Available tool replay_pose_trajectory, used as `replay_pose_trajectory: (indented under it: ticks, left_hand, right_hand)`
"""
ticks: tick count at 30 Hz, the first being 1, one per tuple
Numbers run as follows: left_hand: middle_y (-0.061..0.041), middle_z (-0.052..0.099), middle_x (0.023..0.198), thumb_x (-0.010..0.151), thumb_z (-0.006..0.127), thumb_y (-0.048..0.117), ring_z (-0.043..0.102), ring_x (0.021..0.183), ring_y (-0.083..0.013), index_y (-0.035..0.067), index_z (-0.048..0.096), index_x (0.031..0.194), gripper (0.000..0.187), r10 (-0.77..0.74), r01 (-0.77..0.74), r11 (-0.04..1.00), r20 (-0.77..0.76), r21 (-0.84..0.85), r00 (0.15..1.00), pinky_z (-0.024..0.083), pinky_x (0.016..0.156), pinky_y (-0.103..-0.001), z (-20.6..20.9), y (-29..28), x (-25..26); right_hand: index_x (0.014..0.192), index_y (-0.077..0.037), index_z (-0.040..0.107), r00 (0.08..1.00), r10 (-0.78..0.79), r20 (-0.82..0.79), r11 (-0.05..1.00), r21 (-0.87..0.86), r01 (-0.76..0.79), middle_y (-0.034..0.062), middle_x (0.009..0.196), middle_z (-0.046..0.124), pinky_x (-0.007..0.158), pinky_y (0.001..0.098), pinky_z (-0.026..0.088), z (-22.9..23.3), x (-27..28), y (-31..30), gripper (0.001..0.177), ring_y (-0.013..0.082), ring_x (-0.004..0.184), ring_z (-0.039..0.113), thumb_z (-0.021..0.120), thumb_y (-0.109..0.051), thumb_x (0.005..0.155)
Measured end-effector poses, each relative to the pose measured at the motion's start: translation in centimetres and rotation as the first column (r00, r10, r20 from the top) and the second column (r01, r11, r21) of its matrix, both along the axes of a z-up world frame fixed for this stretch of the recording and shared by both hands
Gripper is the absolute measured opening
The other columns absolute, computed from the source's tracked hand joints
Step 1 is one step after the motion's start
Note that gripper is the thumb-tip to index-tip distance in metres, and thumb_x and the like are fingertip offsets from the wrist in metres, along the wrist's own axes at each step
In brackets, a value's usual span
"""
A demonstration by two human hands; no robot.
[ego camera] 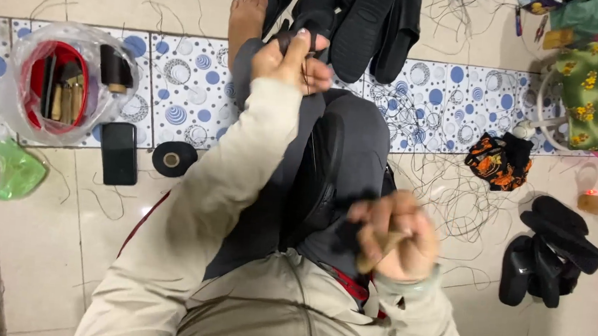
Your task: Hand-sewing the sole of a black sandal using a needle and thread to repair it.
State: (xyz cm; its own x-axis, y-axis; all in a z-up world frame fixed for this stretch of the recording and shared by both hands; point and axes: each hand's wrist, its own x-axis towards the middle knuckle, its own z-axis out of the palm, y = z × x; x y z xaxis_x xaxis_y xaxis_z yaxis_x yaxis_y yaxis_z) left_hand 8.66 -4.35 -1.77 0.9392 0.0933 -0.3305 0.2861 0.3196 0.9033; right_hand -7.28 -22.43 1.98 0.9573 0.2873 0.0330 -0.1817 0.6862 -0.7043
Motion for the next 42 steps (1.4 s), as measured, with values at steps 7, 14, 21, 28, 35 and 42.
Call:
replay_pose_trajectory:
  ticks: [7,14,21,28,35,42]
  left_hand:
    - [-0.002,0.037,0.036,0.080,0.055,0.029,0.036,0.029,-0.0117,0.000,0.066,0.082,0.031,0.170,-0.200,0.952,-0.143,-0.231,0.975,0.043,0.036,-0.028,-3.0,2.6,1.2]
    - [-0.009,0.067,0.090,0.083,0.056,0.055,0.065,0.085,-0.0341,0.024,0.064,0.109,0.042,-0.205,0.439,-0.035,-0.436,0.898,0.876,0.050,0.071,-0.049,-11.9,18.0,-2.5]
    - [-0.010,0.035,0.138,0.075,0.044,0.071,0.029,0.129,-0.0317,0.013,0.039,0.136,0.085,-0.710,0.187,0.539,0.324,0.821,0.625,0.017,0.087,-0.076,-1.4,4.8,-10.3]
    - [-0.006,0.019,0.150,0.067,0.072,0.056,0.016,0.139,-0.0274,0.026,0.027,0.143,0.093,-0.797,0.271,0.500,0.313,0.822,0.517,0.004,0.098,-0.072,-2.0,3.4,-10.4]
    - [-0.004,0.020,0.150,0.066,0.068,0.064,0.016,0.139,-0.0273,0.028,0.029,0.142,0.093,-0.781,0.267,0.532,0.343,0.804,0.522,0.000,0.099,-0.070,-2.8,3.2,-10.1]
    - [-0.003,0.021,0.150,0.065,0.067,0.066,0.017,0.138,-0.0298,0.028,0.031,0.141,0.093,-0.780,0.269,0.537,0.350,0.800,0.519,0.001,0.098,-0.071,-2.8,3.3,-9.9]
  right_hand:
    - [0.065,-0.011,0.047,0.973,-0.170,-0.159,0.920,-0.381,0.098,0.0118,0.063,0.049,0.041,0.0233,0.039,1.3,-0.4,-0.3,0.026,0.0141,0.037,0.045,0.053,-0.022,0.088]
    - [0.116,0.003,0.054,0.923,0.158,0.352,-0.127,-0.919,0.372,0.0210,0.099,0.061,0.064,0.0411,0.051,5.2,0.3,-3.6,0.029,0.0381,0.086,0.062,0.054,-0.001,0.086]
    - [0.118,-0.025,0.059,0.866,0.496,0.065,-0.279,-0.932,0.230,0.0031,0.061,0.054,0.049,0.0370,0.050,6.8,0.8,0.7,0.034,0.0273,0.064,0.063,0.052,-0.024,0.086]
    - [0.121,-0.032,0.058,0.861,0.508,0.041,-0.327,-0.915,0.237,0.0006,0.058,0.052,0.049,0.0356,0.047,6.3,1.1,0.3,0.037,0.0265,0.054,0.059,0.050,-0.031,0.085]
    - [0.122,-0.033,0.058,0.851,0.521,0.056,-0.333,-0.906,0.263,0.0009,0.056,0.050,0.048,0.0369,0.046,6.2,1.4,0.2,0.038,0.0268,0.053,0.059,0.051,-0.031,0.085]
    - [0.123,-0.033,0.057,0.843,0.537,0.031,-0.341,-0.906,0.251,0.0015,0.057,0.050,0.047,0.0366,0.047,6.3,1.7,0.0,0.039,0.0272,0.051,0.059,0.052,-0.030,0.084]
